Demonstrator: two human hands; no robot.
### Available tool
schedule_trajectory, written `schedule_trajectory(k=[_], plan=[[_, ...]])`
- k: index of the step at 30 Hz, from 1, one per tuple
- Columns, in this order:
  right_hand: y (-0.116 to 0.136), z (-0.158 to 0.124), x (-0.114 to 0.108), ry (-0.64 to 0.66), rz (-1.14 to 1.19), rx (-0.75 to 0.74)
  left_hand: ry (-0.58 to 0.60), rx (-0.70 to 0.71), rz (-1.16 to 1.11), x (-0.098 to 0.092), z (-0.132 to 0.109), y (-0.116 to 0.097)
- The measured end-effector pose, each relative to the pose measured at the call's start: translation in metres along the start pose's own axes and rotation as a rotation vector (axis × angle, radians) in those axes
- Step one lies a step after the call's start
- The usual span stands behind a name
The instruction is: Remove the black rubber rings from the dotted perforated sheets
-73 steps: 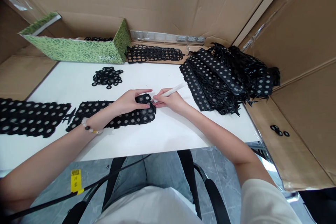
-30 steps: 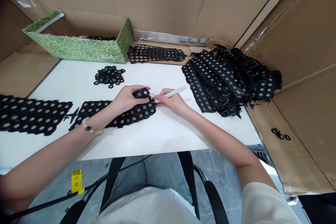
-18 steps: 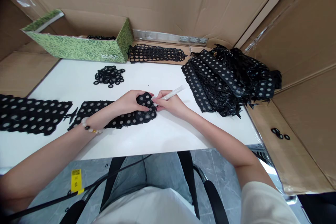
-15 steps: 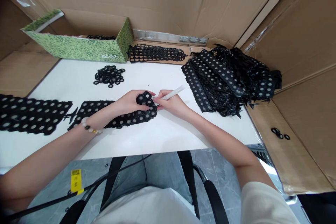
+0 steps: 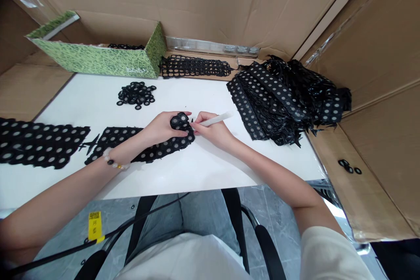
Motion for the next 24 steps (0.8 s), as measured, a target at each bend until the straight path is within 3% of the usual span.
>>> schedule_trajectory(k=[8,15,18,21,24], plan=[[0.017,-0.005,-0.003,-0.054,-0.280,-0.208,-0.050,-0.078,-0.161,-0.001,-0.002,0.005],[0.013,-0.001,-0.004,-0.090,-0.264,-0.225,-0.021,-0.055,-0.153,0.000,-0.002,0.000],[0.005,0.004,-0.006,-0.081,-0.092,-0.148,-0.029,-0.029,-0.116,-0.005,-0.001,-0.003],[-0.007,0.007,-0.003,-0.028,0.131,0.022,-0.054,0.000,-0.040,-0.013,0.001,-0.008],[-0.009,0.005,0.000,0.035,0.194,0.108,-0.038,0.024,0.007,-0.017,0.001,-0.012]])
Point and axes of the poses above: each hand's wrist, its own z-axis towards the middle knuckle, its own x-axis out of the palm, y = z × x, the point moved 9 cm from there along z, towards the middle knuckle, and after that the axes turned 5 degrees about -y, right-handed, at the moved point
